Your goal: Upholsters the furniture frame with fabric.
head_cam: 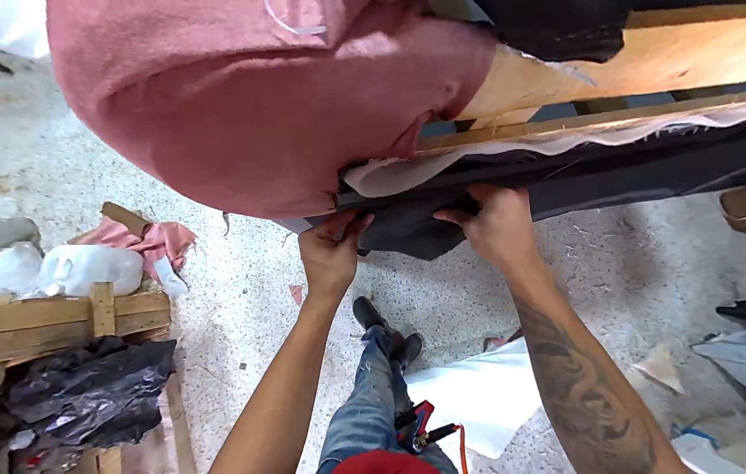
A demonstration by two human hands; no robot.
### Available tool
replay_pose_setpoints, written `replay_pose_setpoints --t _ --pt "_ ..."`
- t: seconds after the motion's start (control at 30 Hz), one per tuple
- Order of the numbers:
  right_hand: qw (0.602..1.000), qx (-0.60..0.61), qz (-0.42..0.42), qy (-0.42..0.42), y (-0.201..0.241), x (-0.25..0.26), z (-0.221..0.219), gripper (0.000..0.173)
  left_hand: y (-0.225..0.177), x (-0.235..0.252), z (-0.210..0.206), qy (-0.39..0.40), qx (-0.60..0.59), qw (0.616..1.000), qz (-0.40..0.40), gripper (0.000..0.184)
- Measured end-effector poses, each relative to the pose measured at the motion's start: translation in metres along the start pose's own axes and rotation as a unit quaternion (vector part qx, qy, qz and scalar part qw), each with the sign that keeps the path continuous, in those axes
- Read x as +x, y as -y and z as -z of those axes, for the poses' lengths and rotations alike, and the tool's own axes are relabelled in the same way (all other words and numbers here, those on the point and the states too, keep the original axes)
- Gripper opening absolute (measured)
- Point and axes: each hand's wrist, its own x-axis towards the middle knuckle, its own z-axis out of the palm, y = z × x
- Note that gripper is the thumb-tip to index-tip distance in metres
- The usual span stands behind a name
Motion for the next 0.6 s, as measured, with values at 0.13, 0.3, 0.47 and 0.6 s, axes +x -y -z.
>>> replay_pose_setpoints --t 0.13,0.3,0.47,0.6 --pt "1.000 0.005 0.018 -0.005 0.003 0.003 0.003 0.035 -0.014 0.010 0.011 0.047 0.176 0.980 -0.080 0.018" --pt "0.995 0.069 0.077 0.016 -0.007 0.015 0.004 0.022 -0.015 0.024 0.021 -0.029 0.274 0.949 -0.150 0.012" --pt "0.993 0.081 0.074 -0.037 -0.009 0.018 -0.008 0.011 -0.023 0.024 0.021 0.011 0.345 0.929 -0.134 0.021" --pt "0.993 0.083 0.074 -0.047 -0.003 0.025 -0.010 0.010 -0.022 0.027 0.032 0.018 0.355 0.921 -0.157 0.016"
